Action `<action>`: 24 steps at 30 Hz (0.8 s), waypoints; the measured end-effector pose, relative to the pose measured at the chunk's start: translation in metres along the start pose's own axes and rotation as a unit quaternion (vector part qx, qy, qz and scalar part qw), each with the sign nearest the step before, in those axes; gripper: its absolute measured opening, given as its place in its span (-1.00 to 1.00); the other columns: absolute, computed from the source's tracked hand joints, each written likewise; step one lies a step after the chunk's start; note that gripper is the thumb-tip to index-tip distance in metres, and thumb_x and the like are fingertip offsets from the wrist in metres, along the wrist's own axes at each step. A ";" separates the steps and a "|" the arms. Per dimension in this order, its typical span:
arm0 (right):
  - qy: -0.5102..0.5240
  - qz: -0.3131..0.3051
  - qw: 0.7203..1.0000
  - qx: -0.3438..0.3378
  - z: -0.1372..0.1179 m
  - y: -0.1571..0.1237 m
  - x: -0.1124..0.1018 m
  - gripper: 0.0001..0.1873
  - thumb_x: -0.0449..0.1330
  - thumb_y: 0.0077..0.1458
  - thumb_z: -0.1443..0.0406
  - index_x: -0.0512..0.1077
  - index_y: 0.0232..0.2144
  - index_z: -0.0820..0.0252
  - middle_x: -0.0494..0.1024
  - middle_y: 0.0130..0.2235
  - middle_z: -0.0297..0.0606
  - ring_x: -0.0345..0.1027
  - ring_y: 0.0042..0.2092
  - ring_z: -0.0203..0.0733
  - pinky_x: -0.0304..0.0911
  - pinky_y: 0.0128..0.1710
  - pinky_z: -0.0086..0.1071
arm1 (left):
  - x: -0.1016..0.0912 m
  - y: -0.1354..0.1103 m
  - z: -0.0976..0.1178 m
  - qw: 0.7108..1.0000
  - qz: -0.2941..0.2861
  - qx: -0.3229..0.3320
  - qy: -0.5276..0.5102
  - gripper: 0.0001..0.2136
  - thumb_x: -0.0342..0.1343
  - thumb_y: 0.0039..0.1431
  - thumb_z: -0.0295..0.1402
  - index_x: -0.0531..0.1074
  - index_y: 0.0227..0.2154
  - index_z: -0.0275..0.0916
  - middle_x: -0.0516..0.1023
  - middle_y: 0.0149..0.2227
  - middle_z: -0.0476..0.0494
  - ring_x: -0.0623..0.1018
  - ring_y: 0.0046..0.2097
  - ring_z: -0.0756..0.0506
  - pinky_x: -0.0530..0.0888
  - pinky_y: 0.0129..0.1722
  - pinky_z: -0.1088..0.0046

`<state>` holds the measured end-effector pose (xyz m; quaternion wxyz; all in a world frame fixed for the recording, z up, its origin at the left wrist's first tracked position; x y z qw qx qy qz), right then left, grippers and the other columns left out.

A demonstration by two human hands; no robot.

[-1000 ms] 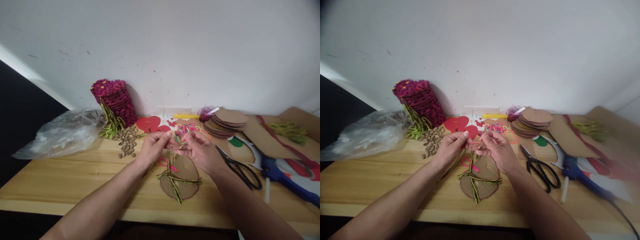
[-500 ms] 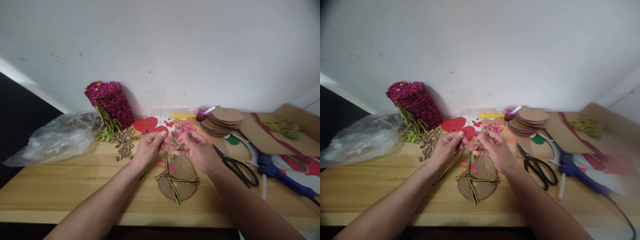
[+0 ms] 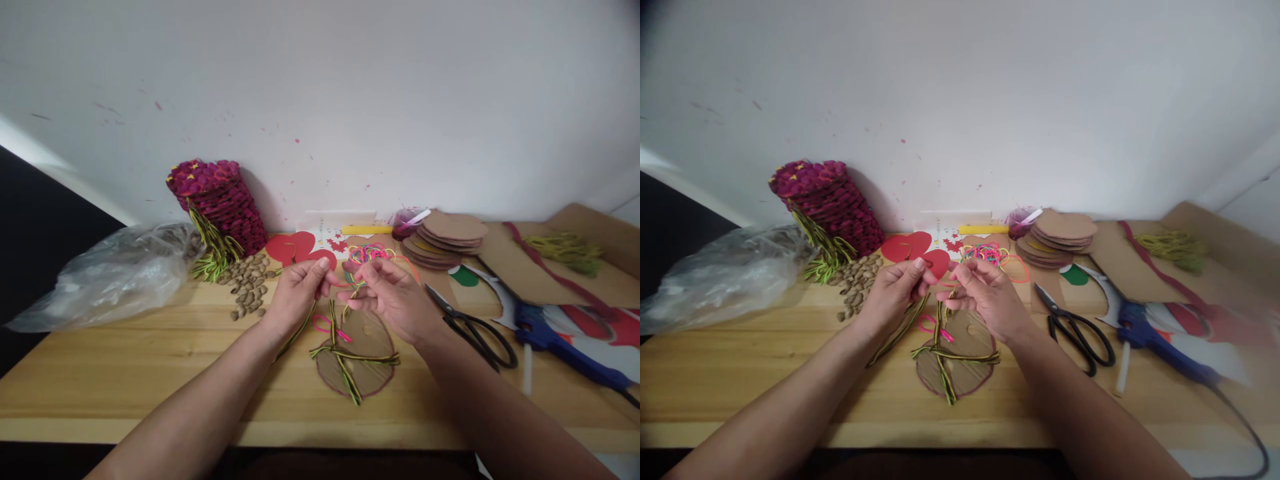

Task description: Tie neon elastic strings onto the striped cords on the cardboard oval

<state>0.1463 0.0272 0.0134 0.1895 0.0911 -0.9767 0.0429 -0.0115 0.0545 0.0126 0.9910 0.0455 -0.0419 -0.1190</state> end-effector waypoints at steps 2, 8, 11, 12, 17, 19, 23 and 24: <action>0.001 -0.003 1.000 -0.003 0.000 0.000 0.000 -0.71 0.33 0.06 0.08 0.43 -0.41 0.16 0.58 -0.28 -0.35 0.60 -0.35 -0.25 0.51 -0.39 -0.48 | 0.002 0.001 0.000 1.000 -0.012 0.004 -0.018 -0.66 0.12 0.20 -0.08 0.57 -0.39 -0.28 0.41 -0.57 0.01 0.26 -0.56 0.09 0.16 -0.55 0.55; -0.008 -0.002 1.000 -0.002 -0.001 0.000 0.001 -0.70 0.32 0.06 0.07 0.43 -0.40 0.16 0.61 -0.19 -0.30 0.60 -0.35 -0.25 0.50 -0.39 -0.46 | 0.004 0.001 -0.002 0.999 -0.037 0.003 -0.021 -0.72 0.16 0.19 -0.13 0.58 -0.35 -0.27 0.49 -0.51 -0.03 0.30 -0.54 0.09 0.21 -0.54 0.57; -0.008 0.000 1.000 -0.001 0.000 0.000 0.002 -0.70 0.33 0.05 0.07 0.43 -0.40 0.17 0.61 -0.14 -0.27 0.60 -0.34 -0.26 0.51 -0.37 -0.45 | 0.003 0.000 -0.005 0.999 -0.039 -0.015 -0.014 -0.62 0.11 0.21 -0.07 0.58 -0.48 -0.29 0.46 -0.59 -0.05 0.34 -0.55 0.07 0.27 -0.50 0.54; -0.008 -0.001 1.000 0.000 0.000 0.000 0.002 -0.70 0.33 0.05 0.07 0.44 -0.40 0.16 0.62 -0.17 -0.27 0.60 -0.34 -0.26 0.51 -0.37 -0.45 | 0.004 0.000 -0.005 0.999 -0.040 -0.016 -0.014 -0.61 0.10 0.22 -0.07 0.59 -0.47 -0.29 0.47 -0.59 -0.06 0.37 -0.53 0.06 0.30 -0.47 0.53; -0.014 -0.004 1.000 0.006 0.002 0.000 0.003 -0.71 0.33 0.04 0.07 0.45 -0.40 0.15 0.60 -0.24 -0.31 0.56 -0.39 -0.31 0.50 -0.40 -0.47 | 0.014 -0.002 -0.004 0.992 -0.111 -0.015 -0.057 -0.74 0.22 0.14 -0.16 0.61 -0.21 -0.22 0.61 -0.26 -0.14 0.53 -0.22 -0.05 0.41 -0.14 0.43; -0.018 -0.008 1.000 0.004 0.003 0.000 0.004 -0.72 0.33 0.05 0.07 0.47 -0.40 0.15 0.58 -0.32 -0.34 0.54 -0.41 -0.33 0.50 -0.40 -0.46 | 0.019 -0.005 -0.006 0.984 -0.158 -0.048 -0.062 -0.71 0.25 0.11 -0.13 0.62 -0.23 -0.24 0.61 -0.27 -0.17 0.54 -0.21 -0.08 0.41 -0.11 0.38; -0.022 -0.017 1.000 -0.004 0.005 -0.001 0.004 -0.74 0.32 0.06 0.08 0.49 -0.40 0.15 0.47 -0.46 -0.40 0.46 -0.42 -0.35 0.52 -0.38 -0.43 | 0.025 -0.009 -0.010 0.972 -0.202 -0.096 -0.077 -0.68 0.29 0.04 -0.10 0.63 -0.30 -0.27 0.63 -0.29 -0.20 0.54 -0.22 -0.09 0.41 -0.11 0.36; -0.021 -0.018 1.000 -0.004 0.005 -0.002 0.004 -0.74 0.32 0.07 0.08 0.49 -0.40 0.15 0.46 -0.47 -0.40 0.45 -0.42 -0.36 0.52 -0.38 -0.43 | 0.025 -0.009 -0.010 0.969 -0.206 -0.106 -0.085 -0.68 0.31 0.02 -0.10 0.63 -0.30 -0.27 0.63 -0.29 -0.20 0.55 -0.22 -0.09 0.41 -0.11 0.36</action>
Point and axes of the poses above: each hand's wrist, its own y-axis towards the middle knuckle, its own x-axis out of the palm, z = x × y, the point moved 5 cm from there along y, towards the middle knuckle
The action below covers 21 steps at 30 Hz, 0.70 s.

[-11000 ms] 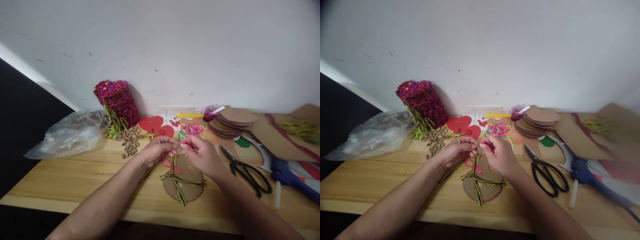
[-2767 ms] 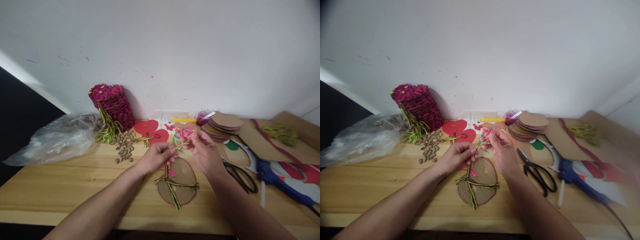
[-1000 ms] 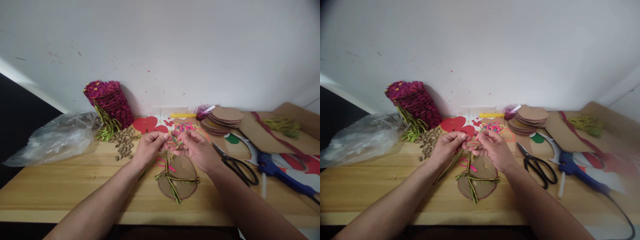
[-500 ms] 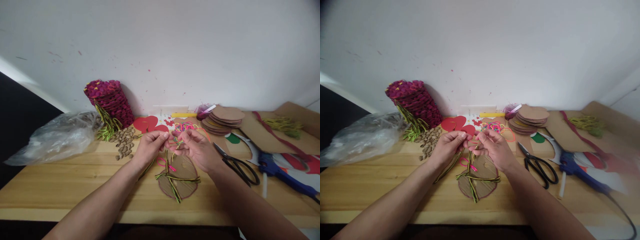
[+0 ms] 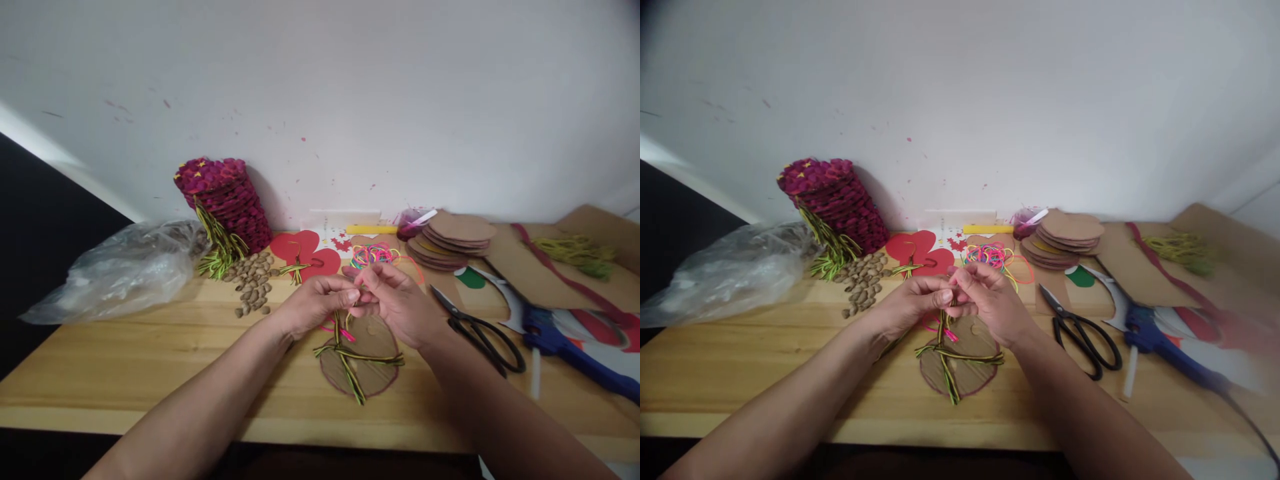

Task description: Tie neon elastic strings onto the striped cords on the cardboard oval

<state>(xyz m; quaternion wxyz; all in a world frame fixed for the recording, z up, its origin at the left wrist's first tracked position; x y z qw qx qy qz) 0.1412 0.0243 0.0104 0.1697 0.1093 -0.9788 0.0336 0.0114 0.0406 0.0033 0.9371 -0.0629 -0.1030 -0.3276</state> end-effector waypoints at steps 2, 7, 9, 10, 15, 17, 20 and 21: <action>0.000 -0.002 1.000 0.003 0.001 0.000 0.000 -0.74 0.31 0.07 0.08 0.49 -0.40 0.15 0.45 -0.46 -0.40 0.43 -0.43 -0.37 0.52 -0.40 -0.44 | 0.000 0.000 -0.002 1.000 -0.005 -0.017 -0.018 -0.70 0.34 -0.01 -0.13 0.63 -0.31 -0.26 0.63 -0.31 -0.19 0.55 -0.25 -0.08 0.42 -0.14 0.37; -0.004 -0.003 1.000 0.011 0.001 0.000 0.000 -0.73 0.31 0.07 0.07 0.47 -0.39 0.14 0.45 -0.44 -0.40 0.42 -0.43 -0.36 0.50 -0.40 -0.42 | -0.002 0.001 -0.002 1.000 0.007 -0.021 -0.008 -0.75 0.37 -0.05 -0.17 0.62 -0.42 -0.28 0.60 -0.40 -0.14 0.52 -0.33 -0.04 0.41 -0.20 0.42; -0.021 0.005 1.000 0.010 -0.001 0.000 -0.002 -0.72 0.30 0.07 0.05 0.47 -0.40 0.13 0.48 -0.42 -0.38 0.44 -0.41 -0.34 0.49 -0.39 -0.41 | -0.002 0.001 -0.001 1.000 0.017 -0.006 0.009 -0.75 0.35 -0.03 -0.16 0.61 -0.44 -0.29 0.60 -0.39 -0.16 0.52 -0.31 -0.06 0.41 -0.17 0.39; -0.040 0.013 0.999 0.002 -0.002 0.001 -0.004 -0.71 0.30 0.07 0.04 0.47 -0.40 0.13 0.49 -0.39 -0.36 0.44 -0.40 -0.33 0.47 -0.39 -0.40 | -0.002 0.001 0.000 1.000 0.019 0.005 0.017 -0.75 0.35 -0.02 -0.16 0.62 -0.44 -0.28 0.61 -0.35 -0.18 0.54 -0.27 -0.08 0.42 -0.13 0.36; -0.186 0.062 0.977 -0.088 -0.018 0.000 -0.008 -0.71 0.26 0.10 0.03 0.53 -0.40 0.12 0.54 -0.32 -0.29 0.39 -0.36 -0.29 0.31 -0.45 -0.45 | -0.003 0.001 0.004 0.998 0.039 0.042 0.023 -0.78 0.35 -0.03 -0.19 0.65 -0.38 -0.22 0.59 -0.05 -0.23 0.51 0.02 -0.21 0.39 0.04 0.25; -0.215 0.072 0.967 -0.112 -0.023 0.000 -0.007 -0.71 0.24 0.12 0.04 0.54 -0.41 0.11 0.53 -0.38 -0.31 0.36 -0.37 -0.28 0.28 -0.42 -0.42 | -0.005 0.001 0.000 0.998 0.055 0.018 0.008 -0.79 0.38 -0.07 -0.20 0.64 -0.41 -0.23 0.63 -0.17 -0.21 0.56 -0.11 -0.16 0.44 -0.07 0.29; -0.227 0.084 0.960 -0.139 -0.028 -0.001 -0.006 -0.70 0.24 0.12 0.04 0.52 -0.47 0.11 0.50 -0.43 -0.34 0.32 -0.39 -0.28 0.26 -0.35 -0.38 | -0.005 0.000 -0.007 0.998 0.053 -0.041 -0.011 -0.77 0.40 -0.09 -0.22 0.62 -0.43 -0.28 0.64 -0.37 -0.17 0.54 -0.34 -0.03 0.42 -0.25 0.43; -0.227 0.085 0.959 -0.144 -0.027 -0.001 -0.007 -0.70 0.24 0.12 0.04 0.52 -0.48 0.10 0.50 -0.43 -0.35 0.30 -0.40 -0.29 0.25 -0.35 -0.38 | -0.004 0.000 -0.009 0.997 0.050 -0.058 -0.019 -0.76 0.40 -0.10 -0.21 0.62 -0.41 -0.28 0.63 -0.41 -0.16 0.52 -0.39 0.00 0.40 -0.30 0.46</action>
Point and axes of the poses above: each hand's wrist, its own y-axis towards the middle knuckle, its own x-axis out of the palm, z = x × y, the point moved 5 cm from there along y, towards the middle knuckle
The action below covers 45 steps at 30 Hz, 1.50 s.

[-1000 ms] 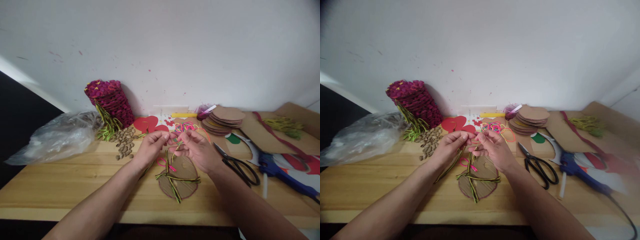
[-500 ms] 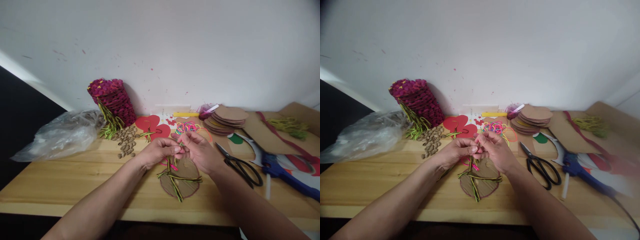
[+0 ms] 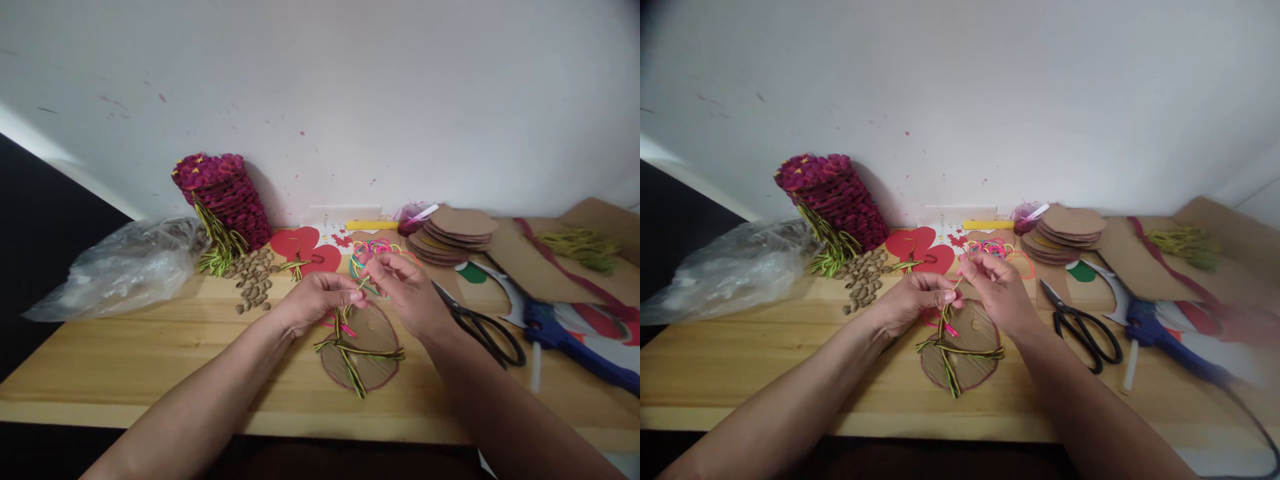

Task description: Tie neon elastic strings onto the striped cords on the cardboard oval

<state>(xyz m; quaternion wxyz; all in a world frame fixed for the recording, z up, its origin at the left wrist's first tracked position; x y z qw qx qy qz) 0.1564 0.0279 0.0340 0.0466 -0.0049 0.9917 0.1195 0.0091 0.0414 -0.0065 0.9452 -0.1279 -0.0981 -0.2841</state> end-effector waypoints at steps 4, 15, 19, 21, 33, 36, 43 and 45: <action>0.023 -0.004 1.000 0.007 0.006 0.000 -0.001 -0.72 0.24 0.13 0.05 0.52 -0.44 0.10 0.49 -0.43 -0.37 0.26 -0.43 -0.34 0.20 -0.42 -0.42 | 0.000 0.000 -0.007 0.999 0.014 -0.044 -0.024 -0.70 0.42 -0.14 -0.19 0.61 -0.37 -0.28 0.60 -0.48 -0.11 0.45 -0.50 0.04 0.31 -0.46 0.51; 0.212 -0.059 0.974 0.054 0.005 -0.002 0.003 -0.76 0.23 0.18 0.11 0.41 -0.39 0.14 0.61 -0.23 -0.30 0.47 -0.50 -0.36 0.27 -0.57 -0.50 | 0.000 0.002 0.000 0.999 -0.021 0.004 0.032 -0.69 0.35 -0.06 -0.11 0.59 -0.50 -0.31 0.55 -0.51 -0.09 0.41 -0.43 0.01 0.27 -0.36 0.49; 0.230 -0.077 0.968 0.071 0.006 -0.003 0.004 -0.73 0.23 0.16 0.08 0.38 -0.39 0.13 0.64 -0.28 -0.26 0.56 -0.43 -0.22 0.42 -0.50 -0.42 | 0.000 0.003 -0.001 0.996 -0.049 0.007 0.078 -0.67 0.27 0.05 -0.10 0.61 -0.39 -0.34 0.57 -0.47 -0.12 0.44 -0.42 0.00 0.30 -0.34 0.49; 0.229 -0.082 0.966 0.092 0.008 -0.003 0.004 -0.73 0.24 0.16 0.08 0.37 -0.38 0.13 0.64 -0.29 -0.26 0.59 -0.35 -0.16 0.46 -0.43 -0.38 | -0.003 0.005 0.001 0.992 -0.037 0.038 0.117 -0.72 0.22 0.12 -0.17 0.61 -0.33 -0.32 0.61 -0.39 -0.14 0.49 -0.35 -0.04 0.34 -0.26 0.46; 0.305 -0.129 0.935 0.128 0.024 -0.006 0.017 -0.78 0.23 0.20 0.16 0.43 -0.42 0.15 0.45 -0.36 -0.39 0.44 -0.26 -0.32 0.38 -0.15 -0.32 | 0.003 -0.019 0.040 0.857 0.168 0.355 0.333 -0.89 0.30 0.07 -0.36 0.59 -0.30 -0.17 0.61 -0.31 -0.09 0.51 -0.19 -0.09 0.39 -0.10 0.33; 0.316 -0.135 0.930 0.127 0.023 -0.008 0.022 -0.78 0.23 0.20 0.18 0.43 -0.43 0.16 0.40 -0.37 -0.40 0.36 -0.30 -0.37 0.34 -0.24 -0.40 | 0.007 -0.019 0.036 0.832 0.179 0.364 0.378 -0.84 0.34 0.03 -0.32 0.59 -0.29 -0.16 0.57 -0.35 -0.08 0.46 -0.20 -0.11 0.36 -0.14 0.32; 0.306 -0.149 0.927 0.158 0.024 -0.011 0.025 -0.76 0.27 0.16 0.15 0.42 -0.46 0.15 0.37 -0.37 -0.40 0.36 -0.28 -0.33 0.34 -0.22 -0.36 | 0.006 -0.019 0.033 0.829 0.173 0.369 0.383 -0.91 0.20 0.17 -0.43 0.59 -0.32 -0.17 0.53 -0.39 -0.06 0.44 -0.24 -0.08 0.33 -0.18 0.35; 0.281 -0.143 0.935 0.162 0.025 -0.010 0.021 -0.75 0.26 0.15 0.12 0.42 -0.45 0.14 0.39 -0.35 -0.38 0.38 -0.27 -0.30 0.34 -0.27 -0.36 | 0.006 -0.020 0.034 0.835 0.171 0.371 0.368 -0.93 0.21 0.16 -0.43 0.59 -0.36 -0.18 0.56 -0.35 -0.08 0.46 -0.21 -0.08 0.34 -0.15 0.35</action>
Point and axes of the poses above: each hand's wrist, its own y-axis towards the middle knuckle, its own x-axis out of the palm, z = x × y, the point moved 5 cm from there along y, towards the middle knuckle
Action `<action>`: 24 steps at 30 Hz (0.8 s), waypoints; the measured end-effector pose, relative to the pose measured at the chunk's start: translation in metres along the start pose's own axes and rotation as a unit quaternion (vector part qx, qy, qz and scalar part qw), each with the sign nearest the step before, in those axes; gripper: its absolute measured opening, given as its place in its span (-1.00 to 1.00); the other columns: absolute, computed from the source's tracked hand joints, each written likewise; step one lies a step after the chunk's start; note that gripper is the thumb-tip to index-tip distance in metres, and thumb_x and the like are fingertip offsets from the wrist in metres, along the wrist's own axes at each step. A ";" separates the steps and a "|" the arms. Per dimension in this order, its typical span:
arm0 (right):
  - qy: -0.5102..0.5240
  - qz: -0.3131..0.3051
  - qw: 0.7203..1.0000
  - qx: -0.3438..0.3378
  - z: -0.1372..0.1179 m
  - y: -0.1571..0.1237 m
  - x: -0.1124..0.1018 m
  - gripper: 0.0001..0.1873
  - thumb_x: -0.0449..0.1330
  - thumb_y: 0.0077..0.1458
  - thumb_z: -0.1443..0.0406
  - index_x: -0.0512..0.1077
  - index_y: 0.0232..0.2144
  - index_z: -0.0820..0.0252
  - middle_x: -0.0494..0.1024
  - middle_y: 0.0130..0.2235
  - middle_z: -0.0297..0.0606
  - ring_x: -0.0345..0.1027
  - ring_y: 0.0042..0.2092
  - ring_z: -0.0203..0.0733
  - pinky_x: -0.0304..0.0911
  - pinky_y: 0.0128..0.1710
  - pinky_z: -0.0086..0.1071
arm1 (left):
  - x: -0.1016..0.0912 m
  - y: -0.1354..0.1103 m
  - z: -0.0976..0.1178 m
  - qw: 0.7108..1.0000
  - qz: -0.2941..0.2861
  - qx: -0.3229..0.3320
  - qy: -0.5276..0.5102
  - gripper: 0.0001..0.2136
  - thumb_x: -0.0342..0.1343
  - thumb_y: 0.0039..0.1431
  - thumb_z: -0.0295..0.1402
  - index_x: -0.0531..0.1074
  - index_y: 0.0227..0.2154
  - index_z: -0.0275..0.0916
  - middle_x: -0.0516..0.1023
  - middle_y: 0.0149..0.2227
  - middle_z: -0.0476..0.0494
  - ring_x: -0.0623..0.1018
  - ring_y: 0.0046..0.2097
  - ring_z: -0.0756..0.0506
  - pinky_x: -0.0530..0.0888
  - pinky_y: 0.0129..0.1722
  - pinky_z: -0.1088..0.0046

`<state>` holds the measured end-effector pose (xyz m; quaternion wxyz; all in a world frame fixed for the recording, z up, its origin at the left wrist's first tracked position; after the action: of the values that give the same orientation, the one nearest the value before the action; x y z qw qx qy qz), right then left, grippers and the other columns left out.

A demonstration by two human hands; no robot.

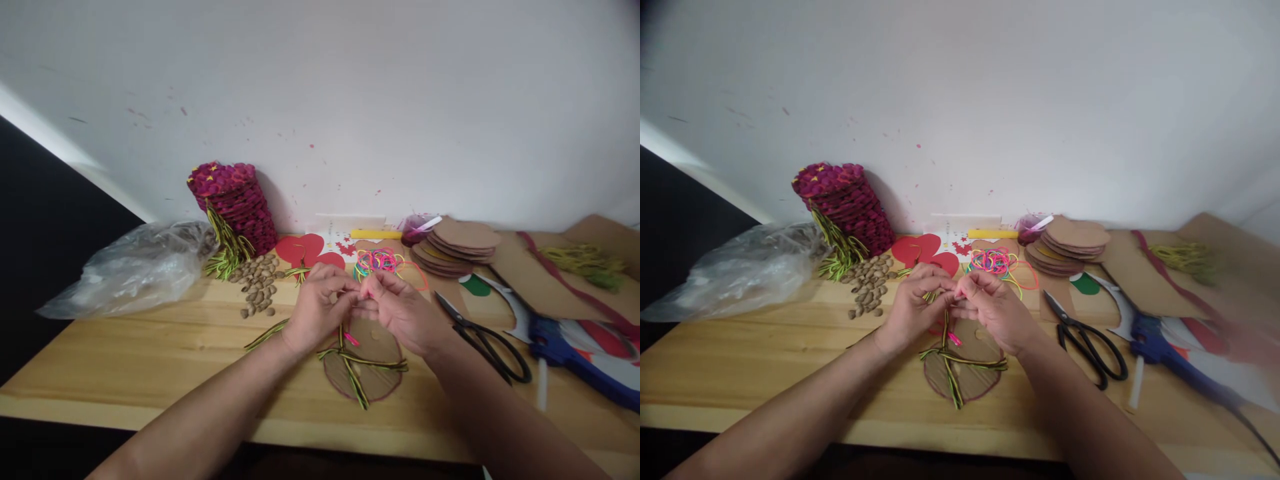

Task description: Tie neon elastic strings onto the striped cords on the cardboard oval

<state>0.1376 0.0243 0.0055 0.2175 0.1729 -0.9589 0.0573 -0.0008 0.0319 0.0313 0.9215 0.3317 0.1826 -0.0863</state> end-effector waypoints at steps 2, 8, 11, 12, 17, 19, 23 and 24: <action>-0.052 0.022 0.998 -0.017 -0.004 0.001 -0.005 -0.74 0.24 0.16 0.09 0.43 -0.43 0.13 0.41 -0.37 -0.38 0.38 -0.31 -0.31 0.30 -0.36 -0.41 | 0.001 0.000 -0.001 0.999 -0.012 -0.033 -0.039 -0.95 0.22 0.15 -0.39 0.59 -0.37 -0.20 0.59 -0.30 -0.11 0.49 -0.19 -0.08 0.36 -0.12 0.35; -0.177 0.062 0.979 -0.077 -0.015 0.001 -0.011 -0.70 0.21 0.18 0.06 0.46 -0.43 0.15 0.45 -0.36 -0.38 0.27 -0.50 -0.45 0.14 -0.51 -0.48 | 0.016 -0.005 -0.015 0.929 -0.122 -0.255 -0.241 -0.81 0.28 0.07 -0.23 0.57 -0.41 -0.28 0.60 -0.43 -0.09 0.45 -0.47 0.03 0.35 -0.43 0.51; -0.193 0.083 0.974 -0.083 -0.015 0.001 -0.012 -0.69 0.22 0.16 0.05 0.46 -0.44 0.15 0.48 -0.31 -0.38 0.19 -0.57 -0.49 0.09 -0.56 -0.48 | 0.021 -0.009 -0.022 0.882 -0.143 -0.337 -0.296 -0.73 0.34 -0.03 -0.17 0.57 -0.41 -0.31 0.59 -0.45 -0.08 0.28 -0.60 0.12 0.20 -0.59 0.57; -0.189 0.088 0.975 -0.081 -0.015 0.001 -0.013 -0.69 0.23 0.14 0.04 0.46 -0.44 0.15 0.47 -0.34 -0.39 0.19 -0.57 -0.49 0.09 -0.57 -0.49 | 0.022 -0.011 -0.023 0.871 -0.149 -0.355 -0.306 -0.71 0.35 -0.05 -0.16 0.57 -0.40 -0.32 0.58 -0.45 -0.08 0.25 -0.62 0.13 0.16 -0.61 0.57; -0.153 0.089 0.981 -0.073 -0.013 0.003 -0.014 -0.69 0.27 0.10 0.04 0.45 -0.44 0.15 0.42 -0.44 -0.44 0.22 -0.56 -0.46 0.11 -0.55 -0.50 | 0.024 -0.013 -0.026 0.860 -0.157 -0.372 -0.313 -0.71 0.34 -0.03 -0.16 0.59 -0.38 -0.32 0.56 -0.46 -0.10 0.26 -0.58 0.12 0.14 -0.59 0.57; -0.144 0.099 0.982 -0.068 -0.012 0.003 -0.015 -0.69 0.28 0.09 0.04 0.45 -0.44 0.15 0.41 -0.47 -0.44 0.21 -0.56 -0.45 0.09 -0.56 -0.50 | 0.025 -0.013 -0.025 0.858 -0.166 -0.370 -0.315 -0.72 0.33 -0.02 -0.17 0.59 -0.39 -0.32 0.56 -0.47 -0.09 0.26 -0.57 0.12 0.15 -0.57 0.56; -0.125 0.124 0.983 -0.056 -0.010 0.003 -0.018 -0.70 0.29 0.07 0.03 0.46 -0.43 0.13 0.39 -0.51 -0.45 0.19 -0.57 -0.43 0.10 -0.57 -0.49 | 0.026 -0.016 -0.024 0.846 -0.175 -0.379 -0.331 -0.74 0.33 -0.01 -0.18 0.59 -0.43 -0.32 0.56 -0.49 -0.09 0.26 -0.57 0.12 0.13 -0.56 0.55; -0.122 0.128 0.983 -0.055 -0.009 0.003 -0.018 -0.69 0.29 0.07 0.02 0.46 -0.42 0.13 0.41 -0.49 -0.44 0.20 -0.57 -0.43 0.10 -0.58 -0.48 | 0.027 -0.017 -0.024 0.838 -0.171 -0.388 -0.344 -0.75 0.34 -0.01 -0.19 0.59 -0.43 -0.32 0.56 -0.49 -0.08 0.27 -0.58 0.12 0.13 -0.56 0.55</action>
<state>0.1556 0.0346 0.0056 0.0988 0.0425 -0.9941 0.0106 0.0127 0.0338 -0.0062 0.9487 -0.1401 -0.0739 -0.2735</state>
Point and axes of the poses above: each hand's wrist, its own y-axis towards the middle knuckle, its own x-axis out of the palm, z = x × y, the point moved 5 cm from there along y, towards the middle knuckle
